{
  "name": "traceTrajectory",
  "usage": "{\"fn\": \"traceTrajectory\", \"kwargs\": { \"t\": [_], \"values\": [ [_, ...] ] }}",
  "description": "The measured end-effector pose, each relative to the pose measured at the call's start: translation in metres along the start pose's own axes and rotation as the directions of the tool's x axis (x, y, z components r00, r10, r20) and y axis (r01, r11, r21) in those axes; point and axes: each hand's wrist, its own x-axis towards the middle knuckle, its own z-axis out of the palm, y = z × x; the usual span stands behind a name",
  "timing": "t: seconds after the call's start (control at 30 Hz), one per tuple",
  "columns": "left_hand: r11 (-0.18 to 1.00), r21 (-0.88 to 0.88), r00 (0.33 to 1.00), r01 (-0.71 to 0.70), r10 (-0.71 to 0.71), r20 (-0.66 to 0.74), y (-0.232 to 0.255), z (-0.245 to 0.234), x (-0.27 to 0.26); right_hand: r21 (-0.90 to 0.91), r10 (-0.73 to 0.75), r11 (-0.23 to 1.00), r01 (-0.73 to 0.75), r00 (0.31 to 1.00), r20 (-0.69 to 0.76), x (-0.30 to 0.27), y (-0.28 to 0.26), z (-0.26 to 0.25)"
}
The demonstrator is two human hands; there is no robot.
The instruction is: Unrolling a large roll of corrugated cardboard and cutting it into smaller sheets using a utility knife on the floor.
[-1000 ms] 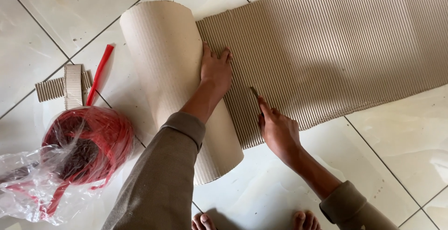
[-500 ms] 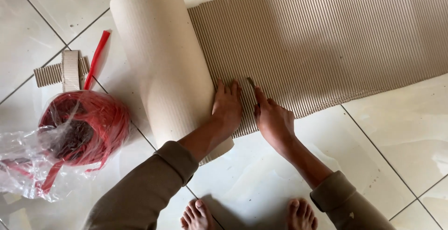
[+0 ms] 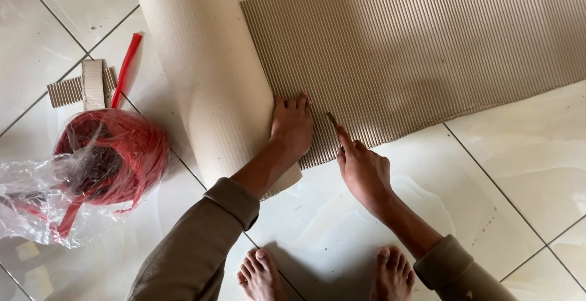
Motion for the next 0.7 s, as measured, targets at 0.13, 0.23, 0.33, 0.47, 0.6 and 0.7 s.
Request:
{"fn": "traceTrajectory", "kwargs": {
  "t": [0.13,0.23,0.33,0.47,0.6,0.7],
  "values": [
    [1.0,0.021,1.0,-0.002,0.003,-0.031,0.002,0.007,0.004,-0.01,0.005,1.0,-0.005,1.0,-0.002,-0.012,0.008,0.012],
    [1.0,-0.007,0.999,0.014,-0.014,-0.033,0.008,0.003,-0.003,0.002,0.011,1.0,-0.011,1.0,0.003,-0.015,0.009,0.016],
    [0.999,0.007,0.998,0.034,-0.033,-0.056,0.027,-0.009,-0.024,-0.008,0.012,1.0,-0.012,1.0,0.0,-0.015,0.007,0.009],
    [0.993,-0.102,0.994,-0.062,0.07,0.078,0.065,-0.002,-0.048,0.019,0.028,0.999,-0.028,1.0,-0.014,-0.015,0.006,0.012],
    [0.994,-0.107,0.988,-0.031,0.047,0.147,0.072,0.001,-0.054,0.0,0.007,1.0,-0.007,1.0,-0.021,-0.016,0.005,0.015],
    [0.995,-0.091,0.985,-0.046,0.06,0.161,0.072,0.002,-0.051,-0.018,0.015,1.0,-0.016,1.0,-0.011,-0.02,0.009,0.016]
  ]
}}
